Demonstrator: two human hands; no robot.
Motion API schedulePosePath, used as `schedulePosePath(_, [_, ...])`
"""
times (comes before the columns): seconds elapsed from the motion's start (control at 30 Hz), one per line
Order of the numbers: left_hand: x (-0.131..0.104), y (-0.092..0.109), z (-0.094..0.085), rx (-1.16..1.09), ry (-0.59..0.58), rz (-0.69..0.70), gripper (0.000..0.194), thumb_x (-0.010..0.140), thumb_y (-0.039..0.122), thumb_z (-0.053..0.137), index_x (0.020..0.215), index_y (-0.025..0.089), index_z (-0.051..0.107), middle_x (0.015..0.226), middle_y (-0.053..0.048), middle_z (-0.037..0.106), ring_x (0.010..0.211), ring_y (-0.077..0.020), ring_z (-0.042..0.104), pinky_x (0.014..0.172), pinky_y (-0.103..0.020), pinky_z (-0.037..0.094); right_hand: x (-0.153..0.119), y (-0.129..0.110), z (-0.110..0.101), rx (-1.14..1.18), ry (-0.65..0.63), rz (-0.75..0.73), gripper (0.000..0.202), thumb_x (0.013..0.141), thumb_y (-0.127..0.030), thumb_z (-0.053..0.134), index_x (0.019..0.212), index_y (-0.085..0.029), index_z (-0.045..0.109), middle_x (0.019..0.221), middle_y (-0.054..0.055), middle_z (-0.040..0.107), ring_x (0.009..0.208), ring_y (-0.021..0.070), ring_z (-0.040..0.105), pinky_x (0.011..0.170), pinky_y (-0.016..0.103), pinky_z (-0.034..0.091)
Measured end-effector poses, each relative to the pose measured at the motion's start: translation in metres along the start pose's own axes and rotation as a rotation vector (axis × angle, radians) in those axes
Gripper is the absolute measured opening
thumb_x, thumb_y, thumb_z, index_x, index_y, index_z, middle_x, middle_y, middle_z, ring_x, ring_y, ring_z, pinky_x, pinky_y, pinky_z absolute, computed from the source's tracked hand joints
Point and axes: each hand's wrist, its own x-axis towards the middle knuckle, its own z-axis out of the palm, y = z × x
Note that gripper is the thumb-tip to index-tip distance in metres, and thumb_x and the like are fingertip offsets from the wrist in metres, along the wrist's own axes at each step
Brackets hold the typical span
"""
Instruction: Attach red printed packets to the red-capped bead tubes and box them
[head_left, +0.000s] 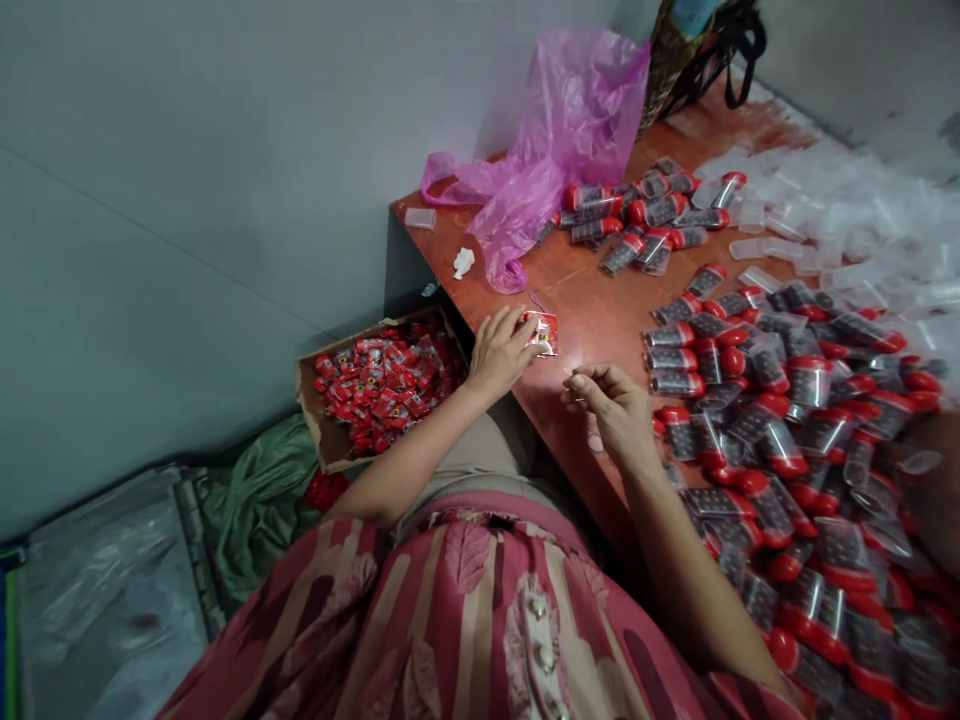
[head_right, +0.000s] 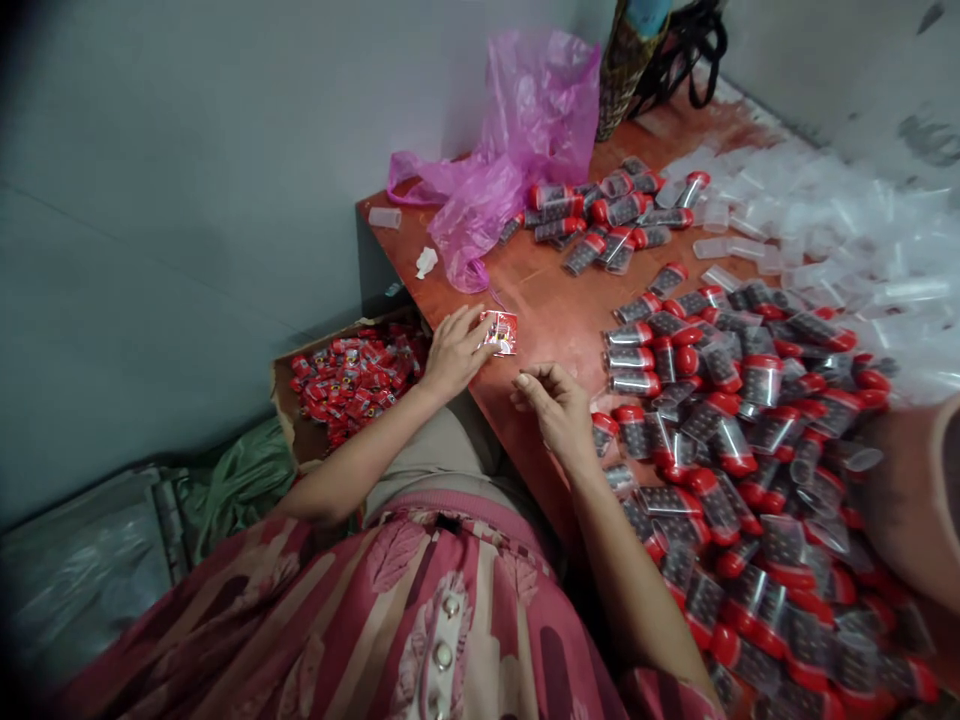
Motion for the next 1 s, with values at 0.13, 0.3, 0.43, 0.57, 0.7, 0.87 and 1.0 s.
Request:
schedulePosePath(0.13, [0.016,-0.007,0.015,0.164,-0.022,0.014,0.024,0.079,0.026,0.065,0.102,0.026,0.07,0.135,-0.008,0.054,0.136,-0.0295,0.034,0.114,-0.052,0.012,0.013,0.0,-0.001,-0.075,-0.064,-0.026,0.026,0.072,-0.041,0.072,0.081,-0.019,0.062,0.065,-0.002,0.063,0.057,0.0114,0.06,0.056,0.025,0.05])
schedulePosePath(0.3, [0.013,-0.013,0.023,0.133,0.048,0.007,0.017,0.081,0.024,0.061,0.093,0.029,0.071,0.129,-0.002,0.059,0.134,-0.0258,0.037,0.114,-0.05,0.01,0.045,0.004,-0.005,-0.201,-0.039,-0.097,0.029,0.073,-0.044,0.071,0.081,-0.017,0.063,0.067,-0.002,0.062,0.06,0.0104,0.057,0.06,0.024,0.046])
schedulePosePath(0.43, [0.008,-0.006,0.019,-0.014,0.083,0.028,0.017,0.082,0.023,0.06,0.092,0.029,0.071,0.129,-0.003,0.059,0.136,-0.0234,0.035,0.114,-0.049,0.011,0.069,0.005,0.008,-0.132,0.023,-0.101,0.04,0.067,-0.046,0.074,0.093,-0.017,0.061,0.081,0.0,0.067,0.073,0.0132,0.061,0.07,0.027,0.048])
schedulePosePath(0.57, [-0.001,0.013,0.008,-0.233,0.124,-0.01,0.02,0.079,0.028,0.064,0.098,0.027,0.071,0.129,-0.006,0.059,0.132,-0.023,0.04,0.111,-0.041,0.025,0.079,-0.003,0.021,0.035,-0.014,-0.04,0.046,0.062,-0.037,0.078,0.098,-0.019,0.056,0.069,-0.005,0.065,0.061,0.0113,0.06,0.06,0.025,0.047])
schedulePosePath(0.7, [-0.006,0.023,-0.002,-0.613,0.056,-0.27,0.028,0.076,0.041,0.067,0.093,0.02,0.07,0.099,-0.006,0.069,0.094,-0.0187,0.062,0.083,-0.028,0.047,0.079,-0.016,0.021,0.094,-0.113,-0.006,0.045,0.06,-0.03,0.078,0.098,-0.018,0.057,0.064,-0.007,0.064,0.053,0.0084,0.056,0.054,0.022,0.044])
schedulePosePath(0.87, [-0.002,0.024,-0.001,-0.955,-0.109,-0.556,0.038,0.06,0.044,0.078,0.053,0.012,0.057,0.055,0.001,0.054,0.052,-0.0077,0.051,0.055,-0.02,0.045,0.096,-0.028,0.005,-0.11,-0.337,0.036,0.038,0.061,-0.041,0.078,0.085,-0.017,0.063,0.063,-0.003,0.065,0.053,0.0104,0.057,0.053,0.024,0.045])
schedulePosePath(1.0, [-0.001,0.023,0.001,-1.015,-0.049,-0.664,0.036,0.053,0.04,0.082,0.055,0.01,0.063,0.056,-0.002,0.059,0.054,-0.0104,0.058,0.058,-0.023,0.049,0.143,-0.037,-0.021,-0.535,0.071,-0.073,0.042,0.07,-0.054,0.068,0.055,-0.018,0.053,0.055,0.003,0.059,0.061,0.0157,0.059,0.058,0.028,0.043])
